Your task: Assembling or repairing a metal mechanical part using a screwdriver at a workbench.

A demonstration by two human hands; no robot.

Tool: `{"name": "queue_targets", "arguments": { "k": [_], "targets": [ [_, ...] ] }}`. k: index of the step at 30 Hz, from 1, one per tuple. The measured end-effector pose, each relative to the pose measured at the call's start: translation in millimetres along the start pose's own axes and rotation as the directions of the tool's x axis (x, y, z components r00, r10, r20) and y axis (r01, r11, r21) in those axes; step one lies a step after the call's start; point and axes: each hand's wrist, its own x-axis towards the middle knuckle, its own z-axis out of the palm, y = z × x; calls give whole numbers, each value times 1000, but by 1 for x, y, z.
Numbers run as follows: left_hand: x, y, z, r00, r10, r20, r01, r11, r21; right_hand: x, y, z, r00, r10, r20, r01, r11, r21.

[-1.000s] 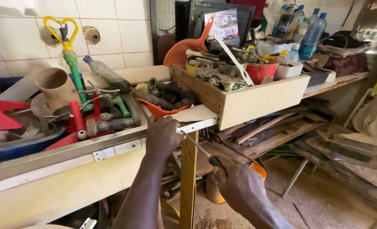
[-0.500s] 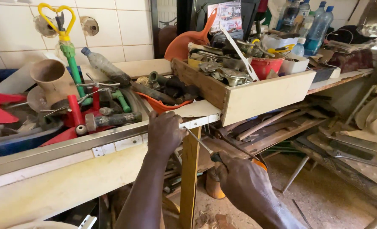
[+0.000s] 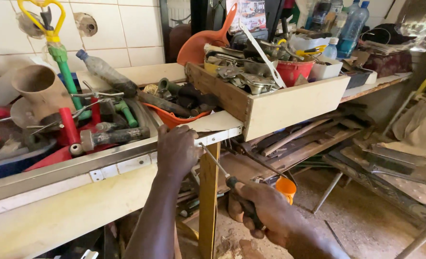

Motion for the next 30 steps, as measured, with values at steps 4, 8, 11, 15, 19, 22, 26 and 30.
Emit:
{"name": "queue_targets", "arguments": {
  "k": [4,8,11,15,19,22,26,30],
  "targets": [
    [5,-11,24,995,58,-84,-53,997,61,0,2,4,982,162,101,-190,877,441],
    [3,-7,15,999,33,16,-34,999,35,9,10,-5,968,180,176,-250,777,578],
    [-3,1,11,1000,25,18,-25,999,29,18,25,-28,954,97,284,-244,802,545],
    [2,1,0,992,68,-108,-65,998,27,6,-7,-24,987,11,162,-33,990,138],
    [-3,4,1,988,57,-143,-60,998,-14,-11,-24,-13,998,-48,-41,29,927,-374],
    [-4,1,6,983,75,-167,-82,996,-40,-21,-34,-1,988,-122,-94,54,846,-531],
    [-3,0,6,975,104,-194,-102,995,22,15,24,-15,753,-656,48,394,391,-832],
    [-3,2,3,990,62,-123,-60,998,17,4,1,-6,657,-723,213,464,166,-870]
  ]
}}
